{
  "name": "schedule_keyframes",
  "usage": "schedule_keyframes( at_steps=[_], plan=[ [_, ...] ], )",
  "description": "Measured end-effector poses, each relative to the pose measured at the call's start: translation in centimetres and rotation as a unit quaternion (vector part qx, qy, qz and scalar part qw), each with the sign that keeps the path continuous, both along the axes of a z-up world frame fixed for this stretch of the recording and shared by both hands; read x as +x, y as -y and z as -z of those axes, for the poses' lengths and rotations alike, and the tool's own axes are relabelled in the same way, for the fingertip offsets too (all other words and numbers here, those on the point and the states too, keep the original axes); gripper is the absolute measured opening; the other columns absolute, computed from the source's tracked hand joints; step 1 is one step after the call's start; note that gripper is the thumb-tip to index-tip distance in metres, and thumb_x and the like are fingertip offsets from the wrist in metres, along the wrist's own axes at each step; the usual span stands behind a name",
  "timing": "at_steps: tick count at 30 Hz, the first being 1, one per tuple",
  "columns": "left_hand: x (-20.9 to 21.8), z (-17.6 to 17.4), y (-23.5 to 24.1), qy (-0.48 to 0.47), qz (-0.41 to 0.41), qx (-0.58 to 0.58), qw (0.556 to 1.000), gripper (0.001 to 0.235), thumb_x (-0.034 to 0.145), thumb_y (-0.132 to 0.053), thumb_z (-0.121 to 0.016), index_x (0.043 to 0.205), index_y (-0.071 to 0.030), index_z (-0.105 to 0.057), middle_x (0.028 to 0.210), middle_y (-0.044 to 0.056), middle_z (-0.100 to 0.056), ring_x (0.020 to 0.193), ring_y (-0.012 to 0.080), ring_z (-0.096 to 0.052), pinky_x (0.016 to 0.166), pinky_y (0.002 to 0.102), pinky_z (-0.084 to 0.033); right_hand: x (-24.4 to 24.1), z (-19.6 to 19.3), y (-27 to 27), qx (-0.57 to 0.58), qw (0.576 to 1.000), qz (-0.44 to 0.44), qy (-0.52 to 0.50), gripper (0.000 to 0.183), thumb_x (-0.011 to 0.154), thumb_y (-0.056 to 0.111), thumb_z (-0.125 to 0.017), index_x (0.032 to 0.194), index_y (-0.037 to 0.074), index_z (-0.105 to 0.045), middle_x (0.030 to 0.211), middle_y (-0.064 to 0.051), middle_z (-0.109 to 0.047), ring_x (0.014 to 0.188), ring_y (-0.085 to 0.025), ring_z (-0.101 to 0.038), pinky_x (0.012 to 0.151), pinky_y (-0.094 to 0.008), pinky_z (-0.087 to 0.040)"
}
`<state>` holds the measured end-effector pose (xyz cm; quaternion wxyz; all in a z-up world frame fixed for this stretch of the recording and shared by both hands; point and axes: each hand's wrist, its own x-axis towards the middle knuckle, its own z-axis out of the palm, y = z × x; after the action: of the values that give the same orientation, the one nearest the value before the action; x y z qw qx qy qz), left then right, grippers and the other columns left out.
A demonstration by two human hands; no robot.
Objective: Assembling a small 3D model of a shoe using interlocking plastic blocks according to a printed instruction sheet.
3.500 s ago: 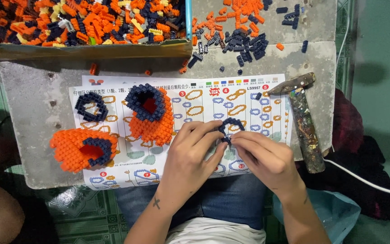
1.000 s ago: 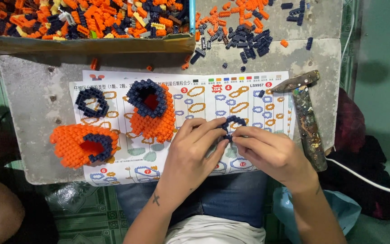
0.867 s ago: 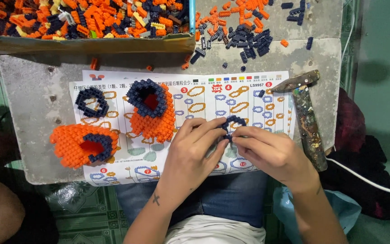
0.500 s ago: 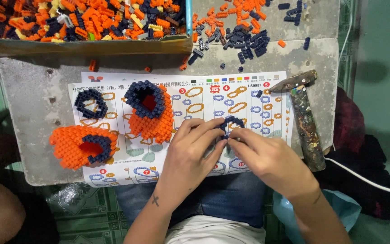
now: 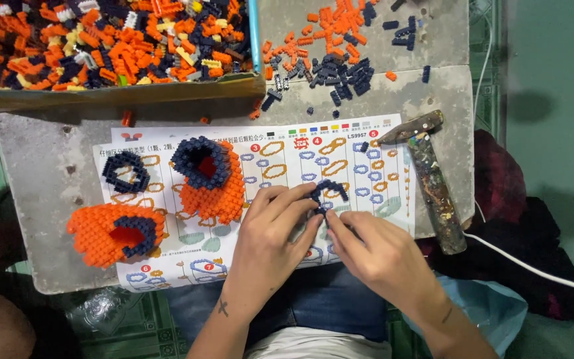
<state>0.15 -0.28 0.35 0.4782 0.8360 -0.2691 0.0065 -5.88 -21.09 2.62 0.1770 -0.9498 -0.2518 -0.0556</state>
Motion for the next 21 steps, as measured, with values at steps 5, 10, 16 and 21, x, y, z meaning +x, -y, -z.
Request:
schedule_keyframes(
  at_steps=[5,10,16,21],
  plan=[
    [-0.1,0.3,-0.2,-0.004,0.000,0.002,1.000,0.016,0.101,-0.005,-0.084,0.111,0.005,-0.076,0.134,0.021,-0.078,0.115,0.0354,-0.071,0.100,0.046,-0.061,0.1,-0.7,-0.5,-0.002,1.000,0.012,0.010,0.028,0.109,0.005,-0.074,0.132,-0.010,-0.073,0.110,-0.019,-0.073,0.090,-0.029,-0.075,0.075,-0.042,-0.063],
    [-0.2,0.5,-0.3,-0.023,0.002,0.008,1.000,0.018,0.102,-0.010,-0.083,0.110,0.003,-0.074,0.136,0.022,-0.075,0.121,0.0364,-0.071,0.104,0.048,-0.060,-0.7,-0.7,1.0,0.066,0.995,0.074,-0.008,0.024,0.103,0.003,-0.080,0.125,-0.007,-0.080,0.102,-0.016,-0.079,0.085,-0.027,-0.075,0.079,-0.039,-0.063],
    [-0.3,0.7,-0.1,-0.019,-0.008,0.022,1.000,0.019,0.102,-0.010,-0.085,0.113,0.002,-0.075,0.137,0.020,-0.074,0.121,0.0360,-0.071,0.101,0.047,-0.062,-1.8,0.0,3.1,0.043,0.989,0.140,-0.009,0.020,0.102,0.000,-0.082,0.120,-0.009,-0.081,0.103,-0.017,-0.080,0.088,-0.029,-0.074,0.082,-0.041,-0.064],
    [-0.3,0.4,-0.1,-0.006,-0.002,0.040,0.999,0.025,0.102,-0.015,-0.086,0.122,-0.003,-0.078,0.138,0.022,-0.072,0.119,0.0367,-0.070,0.098,0.046,-0.064,-1.7,0.2,3.1,0.039,0.987,0.157,-0.016,0.019,0.103,0.002,-0.082,0.120,-0.007,-0.082,0.102,-0.015,-0.080,0.088,-0.028,-0.073,0.082,-0.041,-0.063]
  ],
)
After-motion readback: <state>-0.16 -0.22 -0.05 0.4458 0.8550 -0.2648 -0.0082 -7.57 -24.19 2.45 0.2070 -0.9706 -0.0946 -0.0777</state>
